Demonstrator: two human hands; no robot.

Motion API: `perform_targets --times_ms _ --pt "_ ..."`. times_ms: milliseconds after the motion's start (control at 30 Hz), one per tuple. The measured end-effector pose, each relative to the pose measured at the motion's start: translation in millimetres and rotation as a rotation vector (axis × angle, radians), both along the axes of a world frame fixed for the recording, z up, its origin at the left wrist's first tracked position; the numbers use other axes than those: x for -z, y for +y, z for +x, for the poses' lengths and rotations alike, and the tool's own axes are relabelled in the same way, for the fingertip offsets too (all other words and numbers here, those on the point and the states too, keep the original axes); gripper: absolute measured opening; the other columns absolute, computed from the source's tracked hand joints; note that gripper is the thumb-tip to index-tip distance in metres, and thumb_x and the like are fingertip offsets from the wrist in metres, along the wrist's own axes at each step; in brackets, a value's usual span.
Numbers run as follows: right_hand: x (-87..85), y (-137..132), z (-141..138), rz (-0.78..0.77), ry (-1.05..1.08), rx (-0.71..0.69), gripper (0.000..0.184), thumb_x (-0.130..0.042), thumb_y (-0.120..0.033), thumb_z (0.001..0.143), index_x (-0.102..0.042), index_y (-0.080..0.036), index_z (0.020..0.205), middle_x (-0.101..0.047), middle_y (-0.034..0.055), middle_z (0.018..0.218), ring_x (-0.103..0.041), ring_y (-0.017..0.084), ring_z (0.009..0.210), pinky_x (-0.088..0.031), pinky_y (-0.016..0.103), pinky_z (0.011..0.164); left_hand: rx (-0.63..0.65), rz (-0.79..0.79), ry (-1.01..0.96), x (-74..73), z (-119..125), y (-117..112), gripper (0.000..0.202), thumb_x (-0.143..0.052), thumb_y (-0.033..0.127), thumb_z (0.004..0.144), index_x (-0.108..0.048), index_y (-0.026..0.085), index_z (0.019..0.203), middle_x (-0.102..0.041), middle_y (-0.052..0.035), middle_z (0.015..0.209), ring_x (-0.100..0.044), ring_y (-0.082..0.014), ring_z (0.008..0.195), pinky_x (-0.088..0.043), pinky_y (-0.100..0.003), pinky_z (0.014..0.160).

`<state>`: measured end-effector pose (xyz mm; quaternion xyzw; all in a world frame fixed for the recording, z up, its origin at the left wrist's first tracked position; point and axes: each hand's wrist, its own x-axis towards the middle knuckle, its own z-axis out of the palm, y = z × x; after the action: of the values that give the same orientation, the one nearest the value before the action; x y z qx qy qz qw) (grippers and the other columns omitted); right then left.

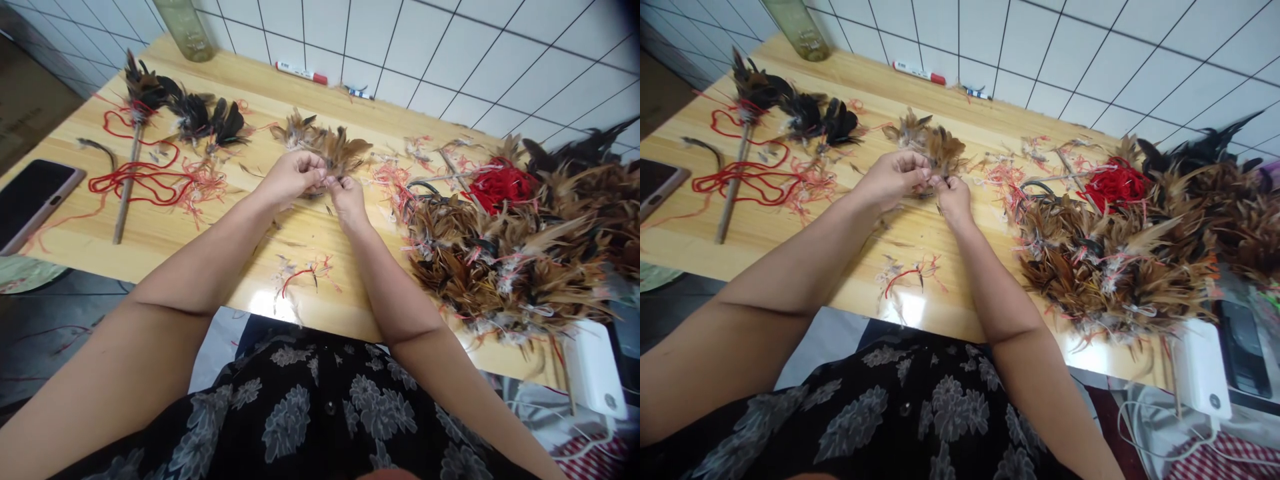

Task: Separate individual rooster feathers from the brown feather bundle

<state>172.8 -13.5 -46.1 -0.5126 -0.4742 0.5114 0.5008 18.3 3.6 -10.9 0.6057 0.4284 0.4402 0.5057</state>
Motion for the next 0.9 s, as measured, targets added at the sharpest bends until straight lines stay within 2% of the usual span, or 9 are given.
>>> perform_targets --times_ms 67,133,267,400,600,667,767,900 --pt "-4.2 -2.7 -1.2 -0.01 0.01 0.046 0.051 -0.094 -0.05 0.101 -0.059 -0.026 0.073 -0.07 -0.0029 0.077 -0.069 0.017 0.091 -0.058 0.028 0.093 0.037 -0.029 -0.017 0.4 -2.9 2.0 0.032 -0.098 0.023 0.085 -0.067 0.023 0.076 -0.066 0.0009 0.069 -0.058 -0.0139 0.06 -0.051 -0.027 0.06" --pt "-9.0 -5.5 -2.0 -0.025 0.015 0.032 0.049 -0.095 -0.047 0.101 -0.061 -0.025 0.073 -0.07 -0.0031 0.076 -0.069 0.016 0.089 -0.058 0.028 0.093 0.069 -0.053 -0.038 1.5 -6.4 4.3 0.038 -0.105 0.029 0.083 -0.069 0.022 0.075 -0.068 0.0005 0.069 -0.059 -0.0131 0.059 -0.051 -0.026 0.059" --pt "-20.8 -11.5 0.4 -0.076 0.057 -0.07 0.055 -0.104 -0.057 0.093 -0.063 -0.025 0.073 -0.064 -0.0041 0.068 -0.062 0.015 0.077 -0.055 0.028 0.079 0.144 -0.129 -0.112 4.2 -12.8 8.9 0.05 -0.117 0.042 0.077 -0.072 0.021 0.075 -0.074 -0.0016 0.071 -0.068 -0.0157 0.063 -0.058 -0.027 0.062" --pt "-30.0 -15.9 6.1 -0.115 0.084 -0.152 0.058 -0.106 -0.057 0.091 -0.063 -0.024 0.072 -0.057 -0.0054 0.063 -0.049 0.011 0.068 -0.044 0.025 0.065 0.212 -0.175 -0.178 4.4 -14.8 9.8 0.055 -0.122 0.045 0.072 -0.074 0.02 0.074 -0.076 -0.0039 0.073 -0.074 -0.0186 0.068 -0.06 -0.03 0.065" --pt "-22.1 -12.7 10.3 -0.104 0.045 -0.176 0.062 -0.11 -0.064 0.085 -0.065 -0.023 0.073 -0.054 -0.0065 0.062 -0.039 0.009 0.062 -0.033 0.025 0.057 0.221 -0.215 -0.176 -4.8 -10.6 5.0 0.054 -0.12 0.04 0.075 -0.07 0.02 0.071 -0.072 -0.0026 0.071 -0.073 -0.0189 0.07 -0.061 -0.033 0.071" --pt "-18.2 -11.7 10.4 -0.073 0.05 -0.177 0.059 -0.108 -0.064 0.087 -0.067 -0.023 0.075 -0.054 -0.0061 0.063 -0.04 0.01 0.062 -0.034 0.025 0.057 0.231 -0.232 -0.164 -8.1 -9.1 3.9 0.054 -0.117 0.032 0.079 -0.066 0.021 0.069 -0.067 -0.0002 0.069 -0.069 -0.0169 0.07 -0.058 -0.034 0.074" --pt "-18.7 -13.0 9.3 -0.037 0.052 -0.164 0.054 -0.107 -0.06 0.09 -0.07 -0.023 0.077 -0.057 -0.0043 0.066 -0.055 0.012 0.07 -0.044 0.026 0.064 0.211 -0.244 -0.137 -10.8 -6.3 2.3 0.055 -0.109 0.02 0.092 -0.06 0.022 0.067 -0.061 0.0031 0.066 -0.06 -0.0136 0.072 -0.054 -0.034 0.08" --pt "-26.1 -17.4 6.1 -0.02 0.056 -0.148 0.053 -0.109 -0.053 0.089 -0.068 -0.022 0.077 -0.067 -0.001 0.076 -0.072 0.018 0.09 -0.056 0.028 0.077 0.084 -0.259 -0.042 -10.9 -0.2 -1.2 0.058 -0.103 0.018 0.103 -0.055 0.022 0.071 -0.057 0.0036 0.066 -0.065 -0.0163 0.081 -0.051 -0.035 0.084"
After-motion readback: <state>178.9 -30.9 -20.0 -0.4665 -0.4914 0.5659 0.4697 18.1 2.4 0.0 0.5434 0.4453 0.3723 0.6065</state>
